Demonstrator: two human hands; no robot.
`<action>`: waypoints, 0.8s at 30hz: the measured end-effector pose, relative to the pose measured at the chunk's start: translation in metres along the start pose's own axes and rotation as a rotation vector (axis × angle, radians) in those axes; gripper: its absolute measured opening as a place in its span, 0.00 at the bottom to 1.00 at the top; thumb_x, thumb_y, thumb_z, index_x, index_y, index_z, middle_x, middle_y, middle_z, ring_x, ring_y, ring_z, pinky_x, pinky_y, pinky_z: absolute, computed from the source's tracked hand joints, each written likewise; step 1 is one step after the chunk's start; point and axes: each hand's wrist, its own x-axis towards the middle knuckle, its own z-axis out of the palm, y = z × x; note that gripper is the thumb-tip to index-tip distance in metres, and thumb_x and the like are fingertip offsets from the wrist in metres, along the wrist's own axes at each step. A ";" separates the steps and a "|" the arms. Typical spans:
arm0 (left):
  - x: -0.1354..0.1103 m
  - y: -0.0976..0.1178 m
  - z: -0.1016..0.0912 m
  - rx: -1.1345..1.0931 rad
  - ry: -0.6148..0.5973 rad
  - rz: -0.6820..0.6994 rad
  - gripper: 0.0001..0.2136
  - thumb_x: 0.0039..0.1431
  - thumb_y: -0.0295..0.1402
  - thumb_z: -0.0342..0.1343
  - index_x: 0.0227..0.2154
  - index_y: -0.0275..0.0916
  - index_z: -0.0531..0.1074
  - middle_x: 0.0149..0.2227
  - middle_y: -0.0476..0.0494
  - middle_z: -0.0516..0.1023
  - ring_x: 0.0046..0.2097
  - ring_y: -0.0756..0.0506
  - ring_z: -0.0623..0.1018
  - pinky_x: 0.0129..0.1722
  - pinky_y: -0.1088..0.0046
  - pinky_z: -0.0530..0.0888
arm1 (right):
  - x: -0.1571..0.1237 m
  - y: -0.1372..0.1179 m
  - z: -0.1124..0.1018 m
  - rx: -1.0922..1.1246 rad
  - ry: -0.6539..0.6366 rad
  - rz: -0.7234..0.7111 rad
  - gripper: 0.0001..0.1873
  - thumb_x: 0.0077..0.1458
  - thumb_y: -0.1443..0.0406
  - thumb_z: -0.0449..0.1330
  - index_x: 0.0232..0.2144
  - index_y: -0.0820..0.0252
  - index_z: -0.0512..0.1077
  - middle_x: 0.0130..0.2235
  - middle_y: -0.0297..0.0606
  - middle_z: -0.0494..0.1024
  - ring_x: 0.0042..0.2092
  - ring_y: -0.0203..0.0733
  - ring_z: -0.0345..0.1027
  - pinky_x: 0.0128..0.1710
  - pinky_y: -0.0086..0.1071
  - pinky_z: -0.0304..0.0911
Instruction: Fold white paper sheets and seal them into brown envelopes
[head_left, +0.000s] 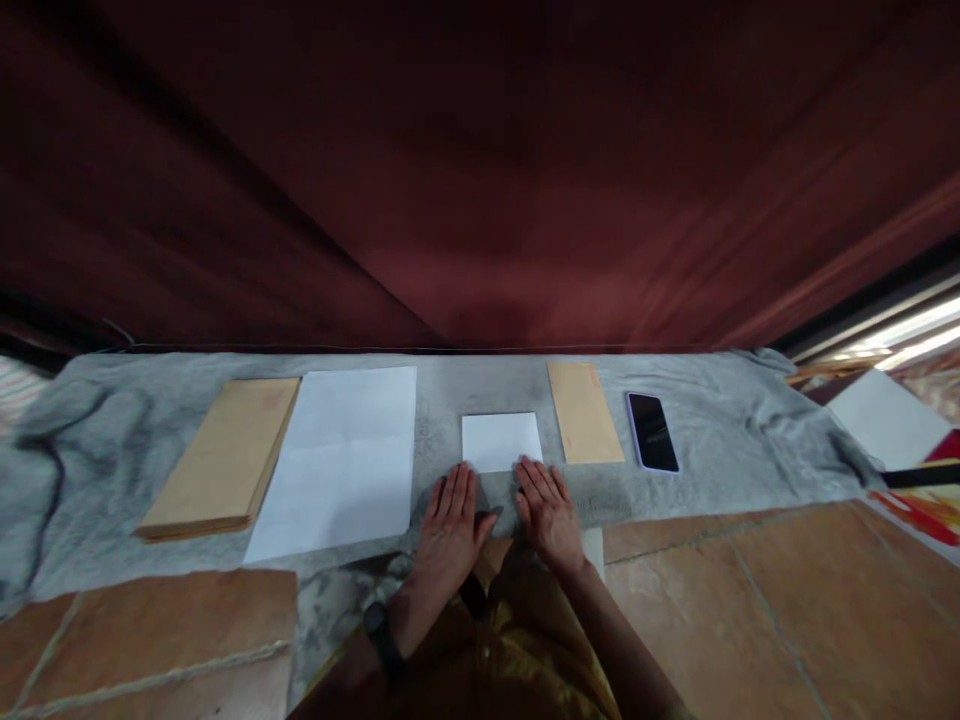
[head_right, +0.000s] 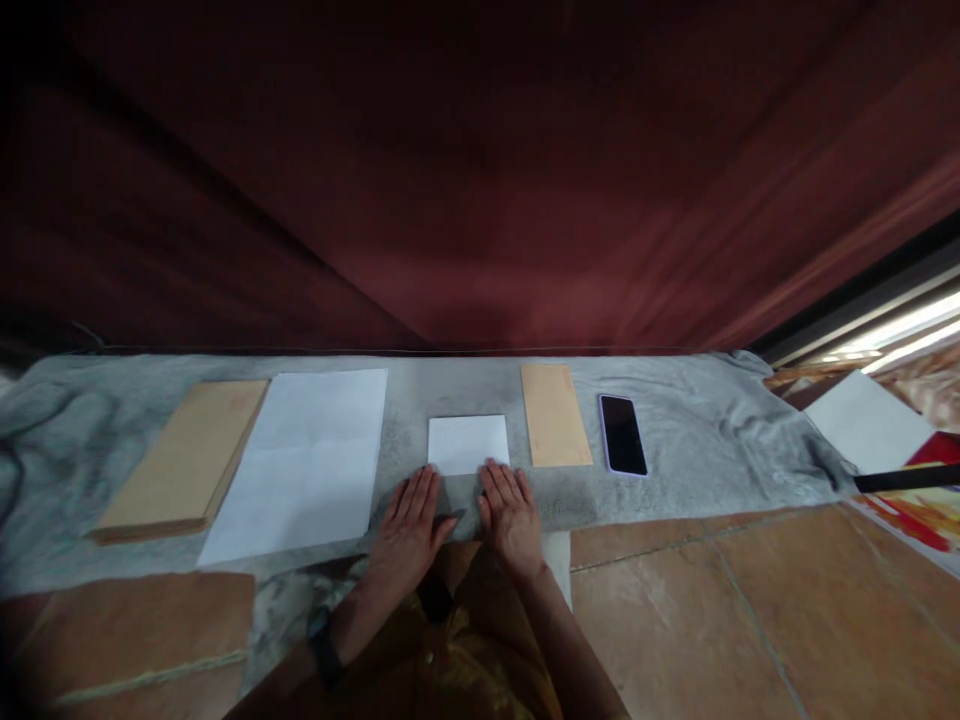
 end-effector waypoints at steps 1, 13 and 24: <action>0.000 0.000 0.000 0.004 -0.007 -0.001 0.30 0.69 0.43 0.48 0.67 0.28 0.59 0.68 0.29 0.61 0.69 0.36 0.62 0.68 0.53 0.63 | -0.001 0.001 0.001 -0.009 0.008 0.007 0.27 0.71 0.64 0.47 0.69 0.57 0.56 0.67 0.42 0.65 0.69 0.45 0.57 0.70 0.49 0.48; 0.002 0.000 -0.001 0.032 0.021 0.020 0.29 0.69 0.46 0.48 0.64 0.29 0.63 0.68 0.31 0.63 0.70 0.36 0.60 0.69 0.51 0.60 | -0.002 -0.002 0.004 -0.062 0.061 0.001 0.27 0.71 0.65 0.47 0.69 0.58 0.57 0.67 0.44 0.66 0.68 0.47 0.59 0.68 0.49 0.50; 0.048 0.017 0.015 -0.051 0.034 -0.094 0.30 0.71 0.42 0.43 0.66 0.21 0.57 0.68 0.22 0.60 0.71 0.36 0.59 0.68 0.53 0.60 | -0.006 0.004 0.011 -0.063 0.096 -0.050 0.26 0.71 0.63 0.46 0.69 0.57 0.57 0.65 0.45 0.68 0.67 0.50 0.60 0.67 0.52 0.51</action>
